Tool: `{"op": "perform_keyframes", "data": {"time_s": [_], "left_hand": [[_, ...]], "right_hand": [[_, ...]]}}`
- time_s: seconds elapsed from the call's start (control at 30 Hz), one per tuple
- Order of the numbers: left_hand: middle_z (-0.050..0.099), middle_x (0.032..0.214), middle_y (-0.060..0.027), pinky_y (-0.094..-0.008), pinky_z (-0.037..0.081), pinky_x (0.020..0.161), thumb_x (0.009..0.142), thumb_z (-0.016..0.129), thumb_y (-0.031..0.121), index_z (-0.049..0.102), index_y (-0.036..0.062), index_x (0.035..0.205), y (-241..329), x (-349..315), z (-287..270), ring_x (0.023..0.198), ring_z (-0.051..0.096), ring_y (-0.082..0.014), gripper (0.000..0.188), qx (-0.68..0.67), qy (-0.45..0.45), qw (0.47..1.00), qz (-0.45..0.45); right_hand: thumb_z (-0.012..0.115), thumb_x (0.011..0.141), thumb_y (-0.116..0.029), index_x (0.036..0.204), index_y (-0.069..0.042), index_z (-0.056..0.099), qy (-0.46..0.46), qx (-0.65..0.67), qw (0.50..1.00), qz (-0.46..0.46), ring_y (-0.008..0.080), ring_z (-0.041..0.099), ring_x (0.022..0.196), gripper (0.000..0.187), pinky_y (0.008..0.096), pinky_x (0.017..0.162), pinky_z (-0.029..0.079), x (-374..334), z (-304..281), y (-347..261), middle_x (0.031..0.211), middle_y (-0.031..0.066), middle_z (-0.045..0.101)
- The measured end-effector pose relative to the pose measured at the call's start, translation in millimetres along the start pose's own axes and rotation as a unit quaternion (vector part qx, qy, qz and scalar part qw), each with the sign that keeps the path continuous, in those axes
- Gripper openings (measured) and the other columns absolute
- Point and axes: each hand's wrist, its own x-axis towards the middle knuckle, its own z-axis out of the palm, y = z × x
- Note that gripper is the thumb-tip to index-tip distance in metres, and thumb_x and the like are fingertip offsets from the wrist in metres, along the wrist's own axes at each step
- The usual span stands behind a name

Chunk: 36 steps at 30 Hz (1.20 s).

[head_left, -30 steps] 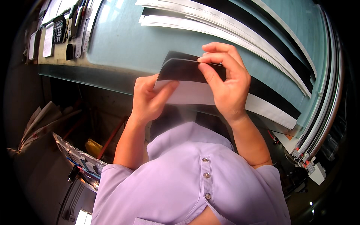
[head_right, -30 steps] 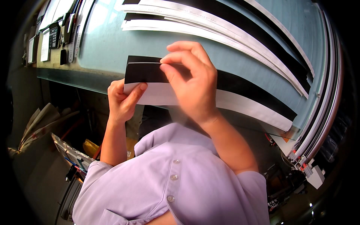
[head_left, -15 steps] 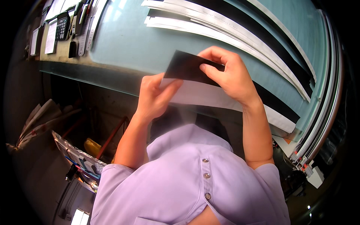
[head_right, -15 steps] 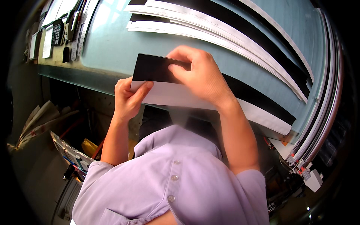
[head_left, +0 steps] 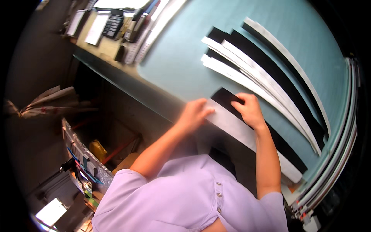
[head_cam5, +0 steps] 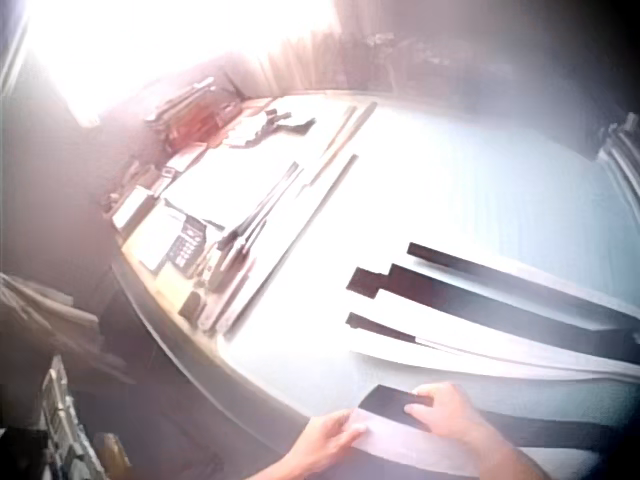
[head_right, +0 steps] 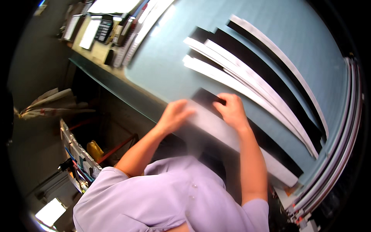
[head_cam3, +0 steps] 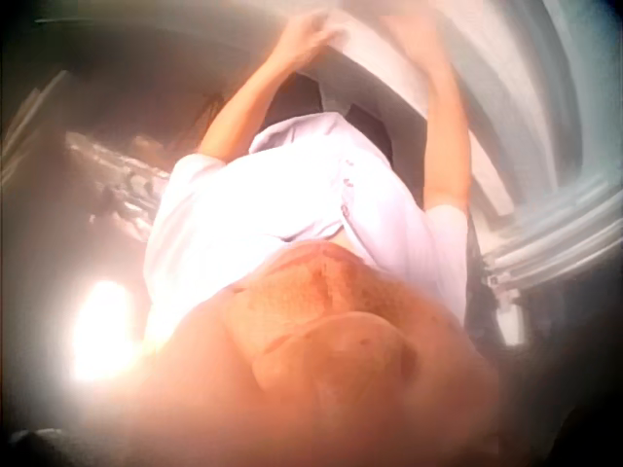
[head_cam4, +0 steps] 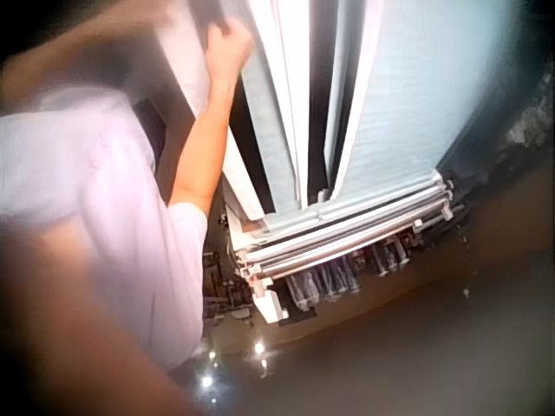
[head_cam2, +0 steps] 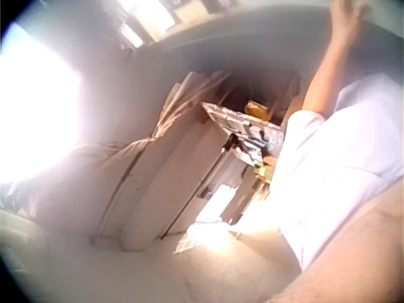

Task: The person stands at a workbench and repeatedly peels the white backing off long strips of black adhesive tape. They handle the strips one by one, peeling the backing and placing the strips on the table. The person also briefly picks up a utility knife from the desk.

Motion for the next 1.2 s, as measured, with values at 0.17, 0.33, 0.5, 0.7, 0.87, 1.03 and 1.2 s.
{"op": "perform_keyframes", "data": {"time_s": [0.17,0.33,0.5,0.7,0.87,1.03,1.2], "left_hand": [[0.06,0.071,-0.0095,-0.0339,0.05,0.056,0.095,0.068,0.02,0.059,-0.003,0.087,2.9,4.0,-17.3,0.064,0.067,-0.0173,0.026,0.01,0.005,0.999,-0.035],[0.067,0.088,-0.016,-0.0429,0.05,0.068,0.088,0.07,0.01,0.068,0.0012,0.09,6.8,97.8,-148.5,0.079,0.066,-0.0332,0.009,0.301,0.299,0.847,0.319],[0.066,0.102,-0.0215,-0.0467,0.047,0.089,0.084,0.075,0.021,0.063,-0.0002,0.113,40.2,201.8,-310.0,0.104,0.061,-0.0396,0.038,0.503,0.461,0.685,0.255],[0.067,0.095,-0.0182,-0.0465,0.05,0.083,0.083,0.074,0.026,0.067,-0.002,0.098,42.0,197.9,-320.2,0.092,0.065,-0.0377,0.032,0.471,0.46,0.715,0.236],[0.057,0.085,-0.0142,-0.043,0.044,0.071,0.087,0.072,0.014,0.062,-0.0022,0.099,46.9,81.3,-225.5,0.078,0.055,-0.0333,0.023,0.413,0.389,0.762,0.312],[0.06,0.093,-0.0141,-0.0415,0.046,0.072,0.077,0.075,0.0,0.061,0.0022,0.101,-34.6,-41.4,-111.8,0.084,0.057,-0.0342,0.028,0.431,0.117,0.842,0.302],[0.061,0.1,-0.0131,-0.0422,0.048,0.079,0.074,0.074,-0.001,0.063,0.0043,0.105,-44.2,-67.6,-38.3,0.091,0.058,-0.0356,0.033,0.435,0.076,0.844,0.305]], "right_hand": [[0.07,0.081,-0.016,0.089,0.004,0.068,0.013,-0.022,0.999,0.024,0.0337,0.061,0.062,0.022,0.0398,0.062,0.047,9.7,18.8,-7.5,0.071,0.0216,0.064],[0.071,0.081,-0.018,0.092,0.004,0.069,0.047,-0.083,0.994,0.055,0.0353,0.064,0.07,0.024,0.0406,0.072,0.05,8.4,20.7,-5.0,0.079,0.0221,0.068],[0.069,0.081,-0.019,0.092,0.0,0.068,0.025,-0.087,0.993,0.071,0.0404,0.061,0.07,0.022,0.0429,0.065,0.048,15.9,14.3,-16.5,0.076,0.0232,0.063],[0.068,0.08,-0.02,0.096,0.002,0.071,-0.005,-0.077,0.988,0.135,0.0369,0.067,0.082,0.027,0.0419,0.078,0.052,19.6,10.7,-23.1,0.082,0.0217,0.069],[0.068,0.079,-0.02,0.093,0.002,0.072,0.011,-0.056,0.991,0.119,0.0375,0.067,0.081,0.026,0.0434,0.077,0.051,17.9,15.0,-11.0,0.079,0.0229,0.068],[0.069,0.077,-0.018,0.091,0.001,0.071,-0.013,-0.036,0.994,0.107,0.0353,0.065,0.082,0.024,0.0429,0.079,0.051,25.5,13.5,-0.8,0.08,0.0215,0.067],[0.075,0.08,-0.019,0.12,0.0,0.07,-0.049,-0.024,0.99,0.127,0.0329,0.066,0.113,0.044,0.0396,0.098,0.05,34.9,11.4,12.0,0.118,0.0206,0.07]]}}
